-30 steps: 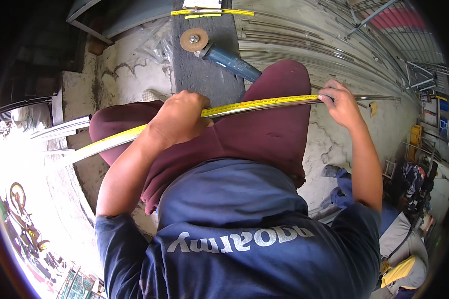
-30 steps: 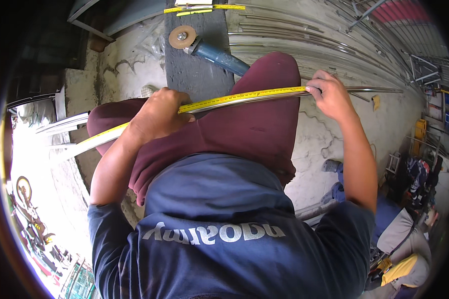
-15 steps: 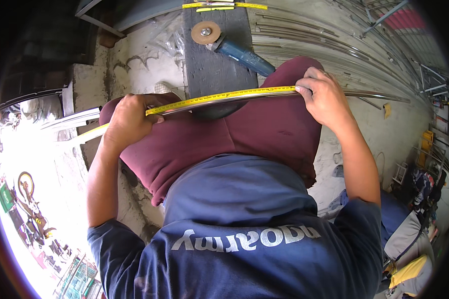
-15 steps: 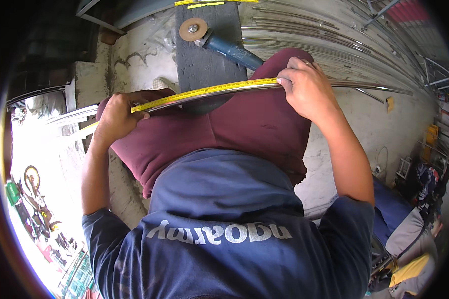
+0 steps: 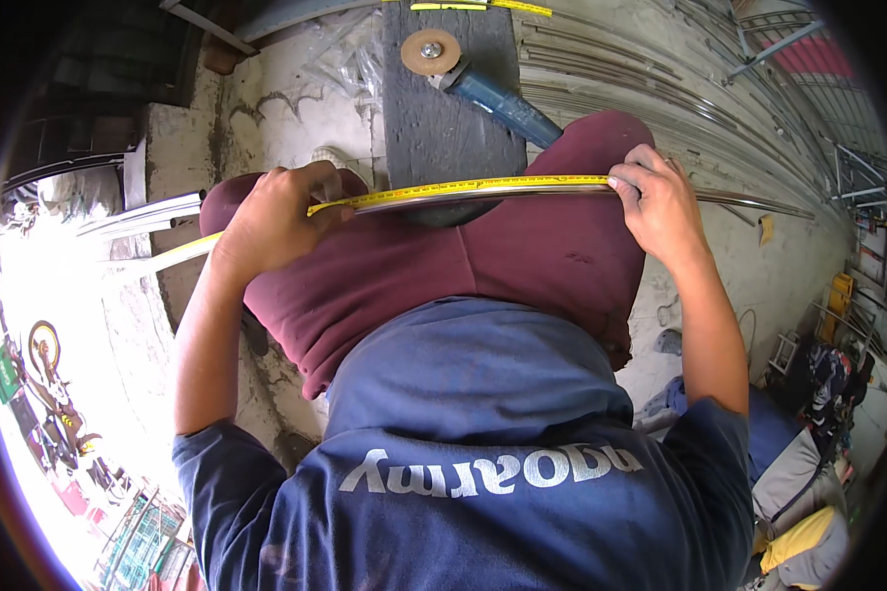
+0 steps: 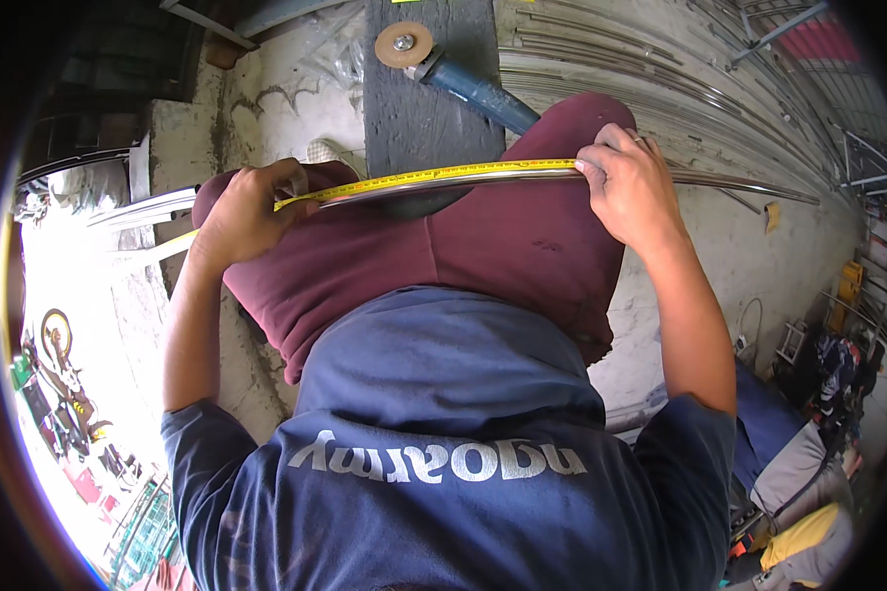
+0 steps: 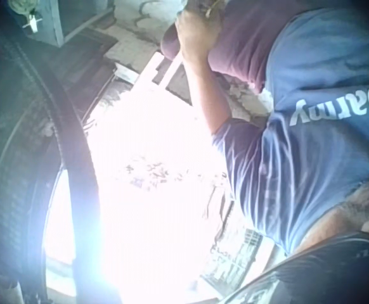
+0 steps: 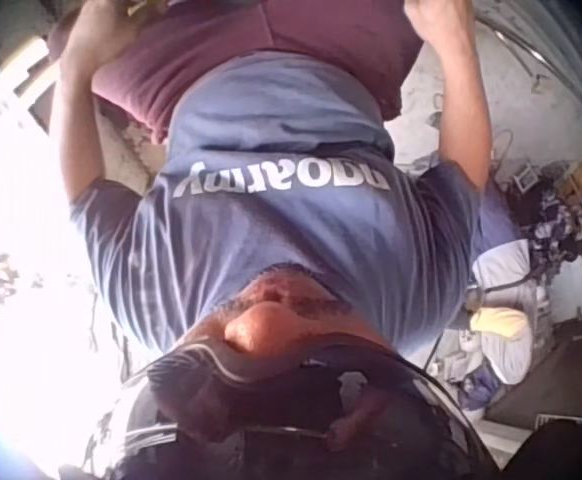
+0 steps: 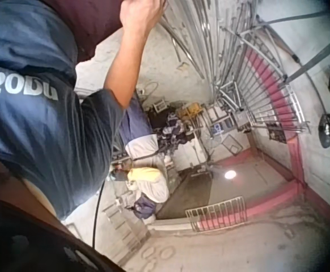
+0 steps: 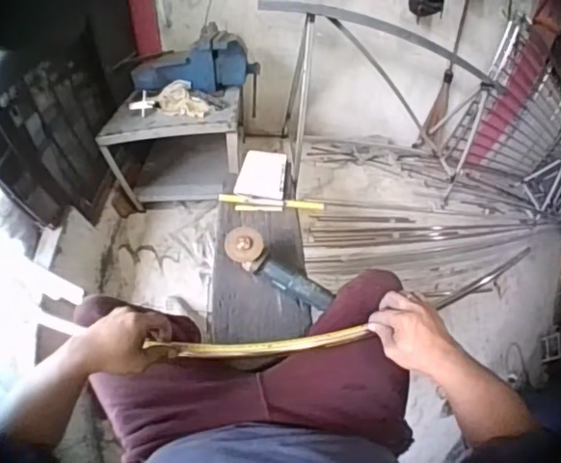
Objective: Measure a metal pipe with a tape measure and mark it for cutting.
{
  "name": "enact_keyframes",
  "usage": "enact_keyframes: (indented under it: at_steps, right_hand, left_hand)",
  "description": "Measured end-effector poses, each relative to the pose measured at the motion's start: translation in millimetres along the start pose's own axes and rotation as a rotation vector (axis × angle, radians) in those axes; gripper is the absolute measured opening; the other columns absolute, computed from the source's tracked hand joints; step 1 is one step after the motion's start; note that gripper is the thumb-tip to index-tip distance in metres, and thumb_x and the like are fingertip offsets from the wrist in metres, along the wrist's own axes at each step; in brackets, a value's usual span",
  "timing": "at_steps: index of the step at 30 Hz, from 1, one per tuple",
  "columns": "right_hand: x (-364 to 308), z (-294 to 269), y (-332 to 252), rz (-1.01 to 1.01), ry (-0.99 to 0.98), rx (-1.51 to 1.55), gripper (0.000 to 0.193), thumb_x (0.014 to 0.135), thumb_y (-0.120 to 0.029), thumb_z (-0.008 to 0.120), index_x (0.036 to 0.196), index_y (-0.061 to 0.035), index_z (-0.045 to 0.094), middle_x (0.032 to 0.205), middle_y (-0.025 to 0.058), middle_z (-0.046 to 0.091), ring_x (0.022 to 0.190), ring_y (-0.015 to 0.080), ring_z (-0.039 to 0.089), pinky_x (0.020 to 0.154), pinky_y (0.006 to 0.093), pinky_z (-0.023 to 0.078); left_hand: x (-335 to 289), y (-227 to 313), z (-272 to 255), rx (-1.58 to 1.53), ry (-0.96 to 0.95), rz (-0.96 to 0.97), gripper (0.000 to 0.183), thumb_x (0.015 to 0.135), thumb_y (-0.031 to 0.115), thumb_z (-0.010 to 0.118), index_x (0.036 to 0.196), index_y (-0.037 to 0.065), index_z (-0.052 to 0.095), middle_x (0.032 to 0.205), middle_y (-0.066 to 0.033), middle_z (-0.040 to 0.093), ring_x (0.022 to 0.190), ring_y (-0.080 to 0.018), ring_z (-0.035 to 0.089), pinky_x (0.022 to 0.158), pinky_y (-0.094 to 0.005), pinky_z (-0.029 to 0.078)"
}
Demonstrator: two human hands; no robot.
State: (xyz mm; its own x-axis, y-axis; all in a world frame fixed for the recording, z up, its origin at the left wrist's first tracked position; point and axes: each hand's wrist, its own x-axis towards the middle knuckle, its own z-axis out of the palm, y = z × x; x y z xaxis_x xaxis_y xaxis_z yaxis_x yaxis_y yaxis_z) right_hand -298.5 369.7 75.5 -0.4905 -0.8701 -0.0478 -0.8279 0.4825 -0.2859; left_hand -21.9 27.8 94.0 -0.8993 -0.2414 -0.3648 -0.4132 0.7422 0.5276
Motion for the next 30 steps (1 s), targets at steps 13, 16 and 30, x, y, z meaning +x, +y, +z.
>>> enact_keyframes:
  at_steps: [13,16,30]
  right_hand:
    - [-2,4,-2,0.013,0.04,-0.015,0.01,0.092,-0.012,0.07,0.098,-0.0074,0.077,0.099,0.0064,0.064,0.095,0.0299,0.064,0.089,0.0433,0.047]
    - [0,6,1,-0.026,0.112,0.028,0.011,0.091,-0.011,0.071,0.1,-0.0064,0.076,0.103,0.0084,0.066,0.096,0.0337,0.064,0.088,0.0447,0.049]
    - [-10,9,32,-0.038,-0.013,0.141,0.013,0.096,-0.004,0.064,0.102,0.0067,0.065,0.106,0.0193,0.06,0.1,0.0399,0.06,0.091,0.0462,0.047]
  left_hand:
    - [17,-13,-1,-0.044,-0.106,-0.084,0.022,0.085,0.019,0.082,0.095,0.002,0.073,0.088,-0.0221,0.072,0.086,-0.0408,0.071,0.08,-0.0456,0.054]
    - [11,-14,-6,-0.022,-0.075,-0.071,0.027,0.085,0.023,0.083,0.1,0.001,0.074,0.09,-0.0238,0.072,0.089,-0.0411,0.071,0.081,-0.046,0.055]
    - [-72,-144,-33,0.231,1.236,-0.444,0.038,0.086,0.027,0.081,0.113,0.004,0.068,0.13,-0.0204,0.063,0.13,-0.0368,0.053,0.114,-0.0473,0.037]
